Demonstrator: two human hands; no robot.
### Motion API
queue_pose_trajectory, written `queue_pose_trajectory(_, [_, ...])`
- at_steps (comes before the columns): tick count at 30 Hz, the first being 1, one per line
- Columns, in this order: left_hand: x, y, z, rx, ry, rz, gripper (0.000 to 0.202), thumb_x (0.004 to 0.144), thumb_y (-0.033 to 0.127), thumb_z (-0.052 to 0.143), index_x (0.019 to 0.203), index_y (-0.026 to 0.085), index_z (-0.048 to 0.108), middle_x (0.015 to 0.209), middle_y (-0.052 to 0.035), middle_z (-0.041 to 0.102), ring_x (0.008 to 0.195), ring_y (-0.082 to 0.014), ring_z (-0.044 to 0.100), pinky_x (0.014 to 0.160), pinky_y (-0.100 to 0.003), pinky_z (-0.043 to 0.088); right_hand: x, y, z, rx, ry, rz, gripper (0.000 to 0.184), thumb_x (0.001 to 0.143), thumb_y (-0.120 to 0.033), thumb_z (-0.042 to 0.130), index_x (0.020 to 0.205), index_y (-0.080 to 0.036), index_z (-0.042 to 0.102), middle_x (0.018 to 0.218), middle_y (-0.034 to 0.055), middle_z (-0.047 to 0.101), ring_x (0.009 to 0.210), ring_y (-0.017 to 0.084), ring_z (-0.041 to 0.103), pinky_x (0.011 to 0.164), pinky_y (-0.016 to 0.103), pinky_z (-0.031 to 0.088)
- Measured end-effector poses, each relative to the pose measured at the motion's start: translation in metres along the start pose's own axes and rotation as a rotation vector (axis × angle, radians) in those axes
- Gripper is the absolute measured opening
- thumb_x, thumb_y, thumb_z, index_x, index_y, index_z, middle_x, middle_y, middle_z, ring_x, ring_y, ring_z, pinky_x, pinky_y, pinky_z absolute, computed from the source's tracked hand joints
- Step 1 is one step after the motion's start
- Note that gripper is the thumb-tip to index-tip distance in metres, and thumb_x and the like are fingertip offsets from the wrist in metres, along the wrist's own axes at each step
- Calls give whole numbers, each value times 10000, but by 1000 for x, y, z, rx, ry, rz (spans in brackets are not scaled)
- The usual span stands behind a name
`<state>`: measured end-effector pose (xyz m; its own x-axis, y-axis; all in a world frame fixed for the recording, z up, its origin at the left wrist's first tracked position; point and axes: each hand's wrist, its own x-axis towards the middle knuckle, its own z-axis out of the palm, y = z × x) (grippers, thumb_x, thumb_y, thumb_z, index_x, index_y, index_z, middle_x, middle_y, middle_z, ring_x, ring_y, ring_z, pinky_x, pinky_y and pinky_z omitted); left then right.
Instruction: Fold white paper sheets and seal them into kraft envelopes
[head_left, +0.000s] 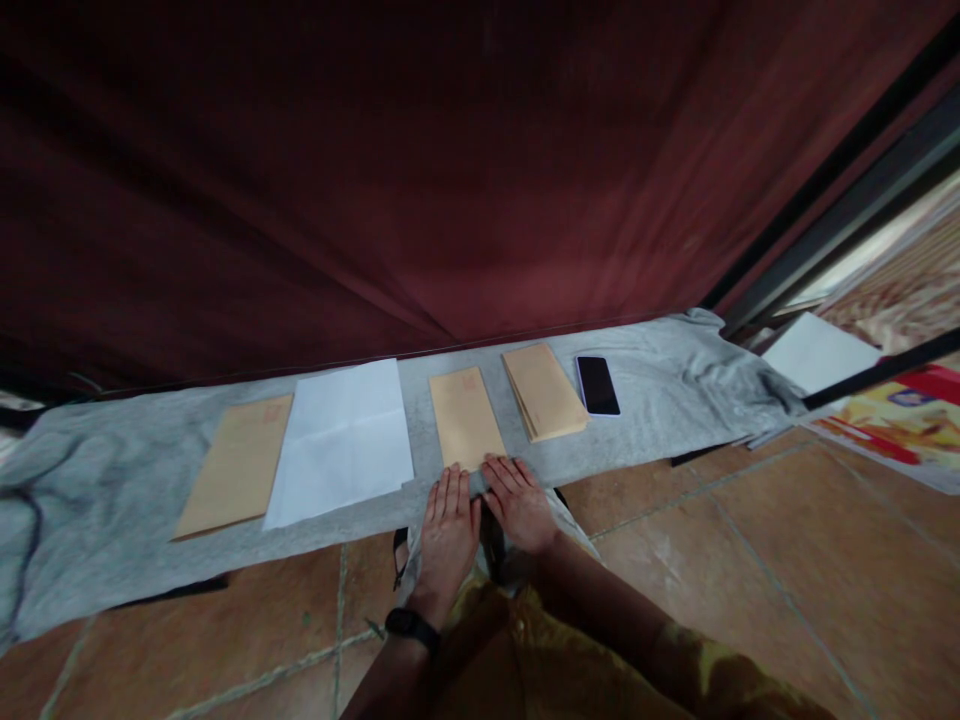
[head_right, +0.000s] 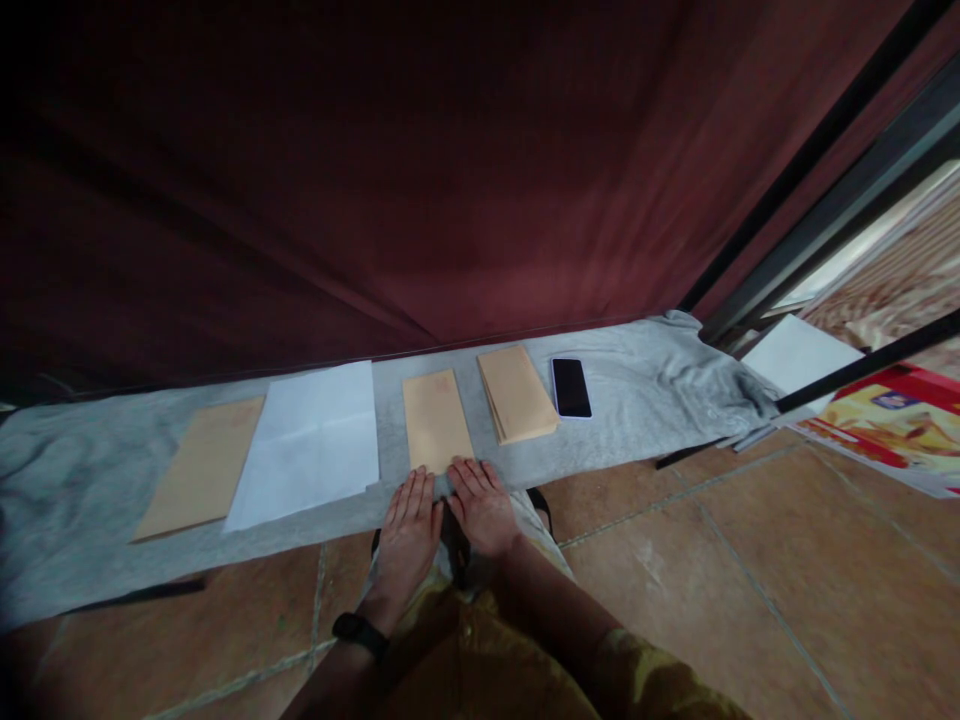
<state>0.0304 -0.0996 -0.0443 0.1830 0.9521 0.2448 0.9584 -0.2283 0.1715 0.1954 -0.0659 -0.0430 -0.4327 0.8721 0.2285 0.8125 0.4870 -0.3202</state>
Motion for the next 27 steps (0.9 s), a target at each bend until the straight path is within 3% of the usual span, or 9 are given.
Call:
queue_pose_trajectory(7, [21,-1,-12,-81,56,-158,402,985,251,375,1255,150,656,1360,-183,628,1253,-311,592,1045,-499,479,1,-5,0,-24,36,45,464,1039,-293,418,1486,-178,464,1532,99,495,1425,251,433,1224,500,266])
queue_pose_trajectory(12, [48,-4,-13,-225,130,-354,290,916,249,513,1151,140,642,1084,-145,693,1081,-286,640,962,-443,503,0,-7,6,-8,66,55,469,1026,-260,418,1482,-164,468,1528,107,499,1414,261,438,1226,510,242])
queue_pose_trajectory(16, [64,-10,-10,-378,89,-602,440,811,222,656,1235,160,555,944,-73,690,966,-251,675,887,-384,505,-2,-7,9,0,90,55,472,1019,-254,431,1480,-158,468,1519,109,510,1411,265,436,1220,511,243])
queue_pose_trajectory(20, [74,-17,-9,-775,88,-820,646,714,182,752,1303,179,485,747,18,654,777,-213,685,763,-335,511,0,-8,9,0,120,67,447,1019,-252,431,1451,-160,495,1494,109,537,1384,275,457,1210,522,251])
queue_pose_trajectory(24, [76,-11,-10,-996,118,-809,596,744,163,689,1300,154,475,764,13,677,707,-167,683,708,-289,527,9,-14,4,-27,112,90,397,1009,-262,465,1387,-168,543,1427,115,590,1310,284,514,1202,514,267])
queue_pose_trajectory(27, [73,1,-13,-1107,129,-770,544,769,185,647,1291,156,495,834,-18,705,738,-157,693,714,-277,538,19,-21,-6,-73,68,153,354,1008,-283,478,1331,-171,572,1315,148,645,1197,288,582,1120,473,384])
